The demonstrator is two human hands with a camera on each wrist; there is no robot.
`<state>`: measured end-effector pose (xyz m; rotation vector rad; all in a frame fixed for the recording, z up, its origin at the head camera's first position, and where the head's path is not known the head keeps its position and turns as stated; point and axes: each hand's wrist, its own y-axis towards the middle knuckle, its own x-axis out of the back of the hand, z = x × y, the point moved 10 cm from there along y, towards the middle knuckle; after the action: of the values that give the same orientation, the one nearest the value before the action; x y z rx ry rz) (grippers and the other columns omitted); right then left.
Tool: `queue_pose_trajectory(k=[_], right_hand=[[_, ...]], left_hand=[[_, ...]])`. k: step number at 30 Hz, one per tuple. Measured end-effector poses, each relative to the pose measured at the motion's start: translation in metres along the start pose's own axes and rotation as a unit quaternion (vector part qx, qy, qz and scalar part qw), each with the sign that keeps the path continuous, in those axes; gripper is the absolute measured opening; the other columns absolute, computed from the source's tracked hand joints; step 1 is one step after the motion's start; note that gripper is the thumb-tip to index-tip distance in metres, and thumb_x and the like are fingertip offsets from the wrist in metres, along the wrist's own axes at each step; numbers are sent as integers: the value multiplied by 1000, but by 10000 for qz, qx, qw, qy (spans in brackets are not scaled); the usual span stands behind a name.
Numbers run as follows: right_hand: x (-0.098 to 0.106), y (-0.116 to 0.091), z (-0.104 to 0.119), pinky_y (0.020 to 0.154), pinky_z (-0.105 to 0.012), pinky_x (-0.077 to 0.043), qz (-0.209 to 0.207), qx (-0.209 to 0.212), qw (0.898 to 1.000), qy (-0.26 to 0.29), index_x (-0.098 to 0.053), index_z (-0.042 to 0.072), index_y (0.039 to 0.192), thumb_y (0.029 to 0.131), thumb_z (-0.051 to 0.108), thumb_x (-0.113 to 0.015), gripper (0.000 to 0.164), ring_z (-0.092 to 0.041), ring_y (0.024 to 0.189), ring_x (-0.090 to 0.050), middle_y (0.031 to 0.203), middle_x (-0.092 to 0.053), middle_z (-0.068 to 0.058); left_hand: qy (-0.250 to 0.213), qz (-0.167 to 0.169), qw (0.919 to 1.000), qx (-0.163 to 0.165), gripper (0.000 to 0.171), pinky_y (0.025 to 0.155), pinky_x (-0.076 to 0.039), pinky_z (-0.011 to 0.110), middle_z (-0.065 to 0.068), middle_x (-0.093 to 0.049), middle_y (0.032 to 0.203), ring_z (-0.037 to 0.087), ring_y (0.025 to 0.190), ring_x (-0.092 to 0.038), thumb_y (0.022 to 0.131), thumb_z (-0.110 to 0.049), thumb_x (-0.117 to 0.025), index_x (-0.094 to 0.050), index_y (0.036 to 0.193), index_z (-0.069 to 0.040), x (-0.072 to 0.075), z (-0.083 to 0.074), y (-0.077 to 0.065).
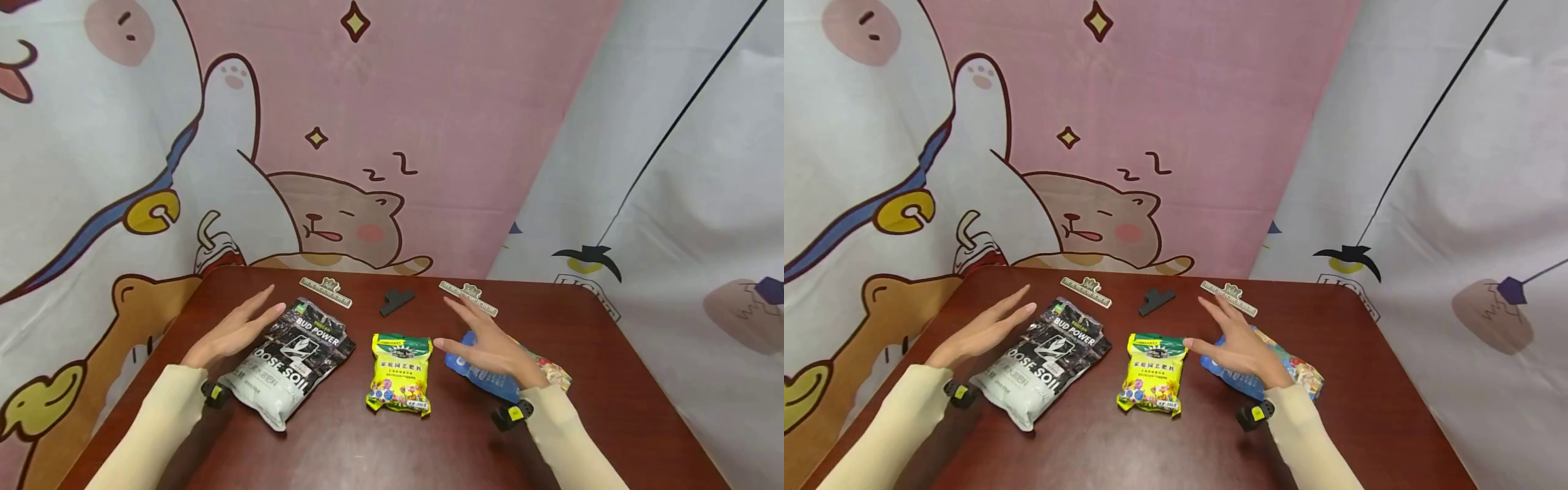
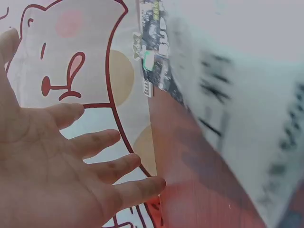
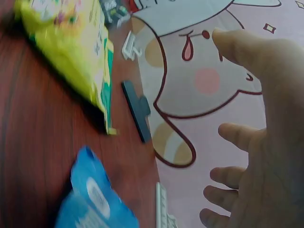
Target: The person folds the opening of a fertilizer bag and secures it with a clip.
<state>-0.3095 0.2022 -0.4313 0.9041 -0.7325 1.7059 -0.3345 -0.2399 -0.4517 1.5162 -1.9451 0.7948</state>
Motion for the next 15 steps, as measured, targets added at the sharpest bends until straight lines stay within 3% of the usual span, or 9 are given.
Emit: queue_pose_trajectory(k=[7,13,15], right_hand=[[-18,10,22,116,-72,-28,350,237,9933,1075,-23,38,163,93,65,-63,85,-37,158,-22,173,-15,-1],[-38,16,43,120,-64,-30,818,84,9736,2127,-27,44,159,92,61,-67,79,-30,157,-27,169,-27,7],[-43,18,50,121,-61,-32,886,41,9682,2341,-29,39,160,93,60,-67,80,-28,156,-30,167,-31,7]], left_hand=[[-503,280,9978,334,91,116,-18,77,16,-14,173,49,156,-14,97,-76,-41,-11,166,-25,2,1,12],[-1100,583,9911,474,93,120,-22,71,18,-15,172,50,155,-18,98,-74,-41,-12,166,-19,2,6,22],[-1337,678,9876,470,92,120,-27,68,21,-19,170,51,153,-24,99,-72,-42,-13,166,-16,2,8,26]])
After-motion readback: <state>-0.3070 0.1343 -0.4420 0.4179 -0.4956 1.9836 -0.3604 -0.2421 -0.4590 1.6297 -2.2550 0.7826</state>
